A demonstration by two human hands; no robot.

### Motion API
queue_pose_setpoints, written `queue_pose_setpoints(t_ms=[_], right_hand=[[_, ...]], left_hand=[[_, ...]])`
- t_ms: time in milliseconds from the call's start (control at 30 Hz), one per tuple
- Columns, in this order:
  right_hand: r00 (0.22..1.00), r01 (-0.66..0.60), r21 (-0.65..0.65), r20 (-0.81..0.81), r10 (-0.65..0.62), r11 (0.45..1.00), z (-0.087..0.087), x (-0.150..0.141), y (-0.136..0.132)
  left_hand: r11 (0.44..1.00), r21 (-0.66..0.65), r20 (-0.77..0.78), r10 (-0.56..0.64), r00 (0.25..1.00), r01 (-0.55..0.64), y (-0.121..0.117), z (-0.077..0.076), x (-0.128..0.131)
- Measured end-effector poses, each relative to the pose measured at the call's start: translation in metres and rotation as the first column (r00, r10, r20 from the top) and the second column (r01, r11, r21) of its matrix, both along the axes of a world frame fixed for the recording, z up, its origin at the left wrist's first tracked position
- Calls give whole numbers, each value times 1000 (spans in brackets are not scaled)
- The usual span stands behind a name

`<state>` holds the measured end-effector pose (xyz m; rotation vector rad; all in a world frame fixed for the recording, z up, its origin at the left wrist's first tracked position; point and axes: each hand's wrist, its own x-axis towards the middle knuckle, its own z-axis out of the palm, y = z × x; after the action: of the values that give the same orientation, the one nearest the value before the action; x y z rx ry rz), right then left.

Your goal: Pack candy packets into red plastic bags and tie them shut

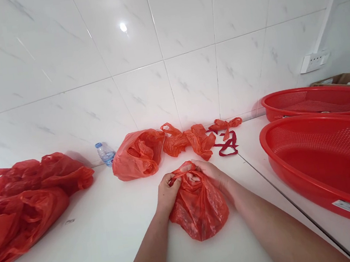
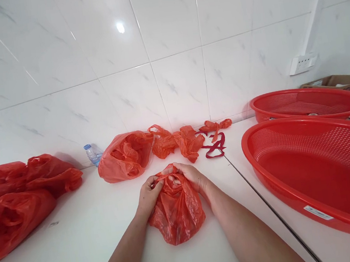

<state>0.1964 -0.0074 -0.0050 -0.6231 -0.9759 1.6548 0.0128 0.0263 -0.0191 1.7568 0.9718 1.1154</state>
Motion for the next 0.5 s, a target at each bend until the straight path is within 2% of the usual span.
queue_pose_setpoints(t_ms=[100,233,300,367,433,500], right_hand=[[995,24,58,96,-29,998,0,2,-3],[985,10,83,168,-24,997,-1,0,-4],[966,51,84,248,-71,995,-2,-3,-3],[871,162,132,446,-204,978,-5,-5,0],[694,286,227,621,-364,931,-10,-7,3],[552,372,310,684,-477,875,-14,-9,6]], left_hand=[[996,-25,23,-88,996,89,-2,2,-1],[999,-20,-11,-41,999,41,0,-1,0],[1000,-15,-22,-17,1000,17,2,-4,1],[1000,-8,-23,4,1000,-4,3,-6,1],[1000,1,-24,24,999,-24,3,-6,2],[999,13,-27,34,999,-34,1,-5,2]])
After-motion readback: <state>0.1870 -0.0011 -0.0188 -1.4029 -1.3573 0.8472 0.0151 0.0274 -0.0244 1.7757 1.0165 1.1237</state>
